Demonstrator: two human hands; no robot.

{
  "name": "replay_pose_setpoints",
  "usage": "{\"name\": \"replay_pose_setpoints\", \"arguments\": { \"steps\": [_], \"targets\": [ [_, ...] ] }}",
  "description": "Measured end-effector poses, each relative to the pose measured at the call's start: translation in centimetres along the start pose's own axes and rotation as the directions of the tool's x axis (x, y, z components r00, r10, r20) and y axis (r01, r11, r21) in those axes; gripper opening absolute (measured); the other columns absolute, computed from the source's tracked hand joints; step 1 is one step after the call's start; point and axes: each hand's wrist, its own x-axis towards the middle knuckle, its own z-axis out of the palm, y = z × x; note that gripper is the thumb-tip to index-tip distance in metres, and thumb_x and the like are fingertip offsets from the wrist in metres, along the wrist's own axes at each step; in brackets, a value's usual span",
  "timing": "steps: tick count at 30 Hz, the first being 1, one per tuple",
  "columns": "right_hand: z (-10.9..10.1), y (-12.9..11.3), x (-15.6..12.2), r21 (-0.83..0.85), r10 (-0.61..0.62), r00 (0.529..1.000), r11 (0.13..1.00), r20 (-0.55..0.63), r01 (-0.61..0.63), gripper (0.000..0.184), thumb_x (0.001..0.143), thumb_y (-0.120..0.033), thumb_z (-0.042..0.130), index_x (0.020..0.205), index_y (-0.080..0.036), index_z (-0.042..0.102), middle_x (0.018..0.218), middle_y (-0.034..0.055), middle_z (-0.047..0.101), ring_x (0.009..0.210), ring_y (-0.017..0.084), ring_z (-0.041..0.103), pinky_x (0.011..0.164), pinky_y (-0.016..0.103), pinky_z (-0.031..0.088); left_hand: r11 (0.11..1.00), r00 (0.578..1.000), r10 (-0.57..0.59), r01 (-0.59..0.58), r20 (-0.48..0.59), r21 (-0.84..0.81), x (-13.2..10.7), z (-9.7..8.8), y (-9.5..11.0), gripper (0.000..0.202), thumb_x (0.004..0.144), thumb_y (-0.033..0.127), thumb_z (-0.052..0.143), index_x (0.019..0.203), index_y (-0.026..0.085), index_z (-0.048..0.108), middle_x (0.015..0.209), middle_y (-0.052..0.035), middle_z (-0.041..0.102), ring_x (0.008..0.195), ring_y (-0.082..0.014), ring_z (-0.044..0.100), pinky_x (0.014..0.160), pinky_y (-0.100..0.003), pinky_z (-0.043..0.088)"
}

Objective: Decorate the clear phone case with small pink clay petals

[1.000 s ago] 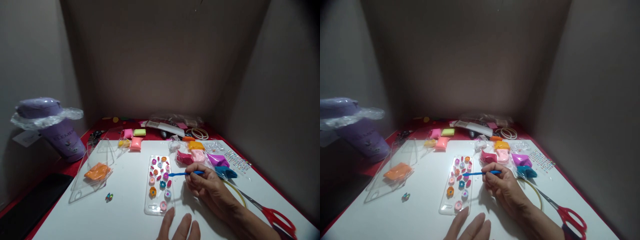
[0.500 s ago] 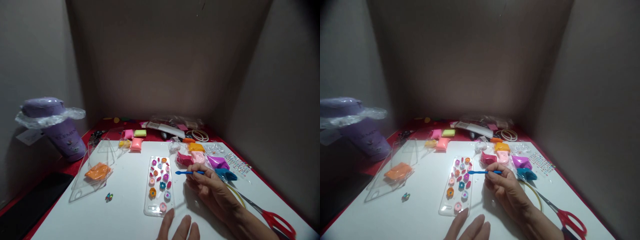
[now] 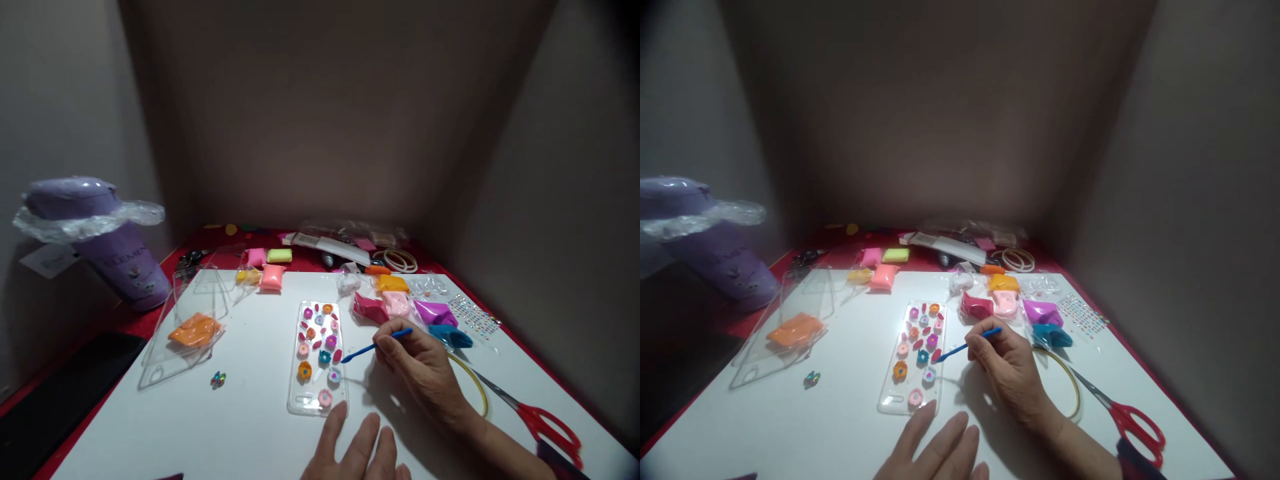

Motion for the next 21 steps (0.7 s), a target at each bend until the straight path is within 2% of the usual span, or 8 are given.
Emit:
{"name": "replay_pose_setpoints", "arguments": {
  "steps": [5, 9, 12, 15, 18, 21],
  "targets": [
    [-0.34, 0.17, -0.21, -0.154, -0.077, 0.995, 0.986, -0.059, 0.067, 0.019, 0.082, -0.039, 0.072, 0.081, -0.021, 0.066, 0.061, -0.0012, 0.056, 0.054, 0.010, 0.047, 0.048, 0.022, 0.034, 0.999, 0.998, 0.039, -0.039, 0.050, 0.005, 0.13, -0.32, -0.13, 0.015, 0.092, 0.017, 0.051, 0.086, 0.019, 0.065, 0.091, 0.0014, 0.074, 0.088, -0.0142, 0.070, 0.099, -0.036, 0.048],
    [0.00, 0.13, -0.18, -0.062, -0.041, 0.995, 0.997, -0.096, 0.035, 0.023, 0.083, -0.043, 0.070, 0.085, -0.019, 0.070, 0.059, -0.0014, 0.053, 0.051, 0.009, 0.043, 0.044, 0.021, 0.031, 0.998, 0.997, 0.055, -0.056, 0.056, 0.007, 0.22, -0.55, -0.27, 0.012, 0.091, 0.017, 0.053, 0.088, 0.019, 0.063, 0.090, 0.0009, 0.073, 0.088, -0.0150, 0.069, 0.102, -0.040, 0.045],
    [0.39, -0.09, -0.13, 0.069, 0.050, 0.998, 0.996, -0.036, -0.048, 0.028, 0.082, -0.046, 0.070, 0.079, -0.019, 0.066, 0.052, -0.0031, 0.051, 0.044, 0.007, 0.040, 0.040, 0.020, 0.029, 0.999, 0.997, 0.054, -0.054, 0.062, 0.003, 0.31, -0.62, -0.28, 0.009, 0.090, 0.018, 0.054, 0.088, 0.019, 0.063, 0.091, 0.0003, 0.073, 0.089, -0.0155, 0.069, 0.103, -0.041, 0.043],
    [0.60, -0.33, -0.26, 0.109, 0.084, 0.995, 0.990, 0.044, -0.089, 0.025, 0.082, -0.044, 0.070, 0.084, -0.020, 0.062, 0.058, -0.0003, 0.062, 0.046, 0.011, 0.050, 0.043, 0.022, 0.038, 0.999, 0.997, 0.043, -0.043, 0.065, 0.005, 0.50, -0.68, -0.30, 0.016, 0.092, 0.017, 0.050, 0.087, 0.020, 0.064, 0.091, 0.0013, 0.073, 0.089, -0.0145, 0.069, 0.101, -0.038, 0.045],
    [0.46, -0.31, -0.54, 0.049, 0.021, 0.994, 0.998, 0.105, -0.026, 0.021, 0.086, -0.042, 0.066, 0.089, -0.021, 0.061, 0.068, 0.0027, 0.068, 0.055, 0.014, 0.057, 0.053, 0.027, 0.046, 0.999, 0.998, 0.040, -0.041, 0.052, 0.023, 0.60, -0.69, -0.35, 0.023, 0.094, 0.015, 0.045, 0.085, 0.020, 0.065, 0.089, 0.0024, 0.073, 0.086, -0.0138, 0.069, 0.100, -0.037, 0.045],
    [0.08, -0.05, -0.72, -0.107, -0.068, 0.990, 0.991, 0.123, 0.082, 0.019, 0.091, -0.041, 0.059, 0.089, -0.021, 0.060, 0.065, 0.0011, 0.064, 0.054, 0.014, 0.053, 0.051, 0.026, 0.042, 0.999, 0.999, 0.037, -0.038, 0.040, 0.024, 0.45, -0.54, -0.36, 0.022, 0.094, 0.015, 0.047, 0.083, 0.020, 0.066, 0.088, 0.0028, 0.073, 0.086, -0.0135, 0.068, 0.101, -0.037, 0.044]
  ]
}}
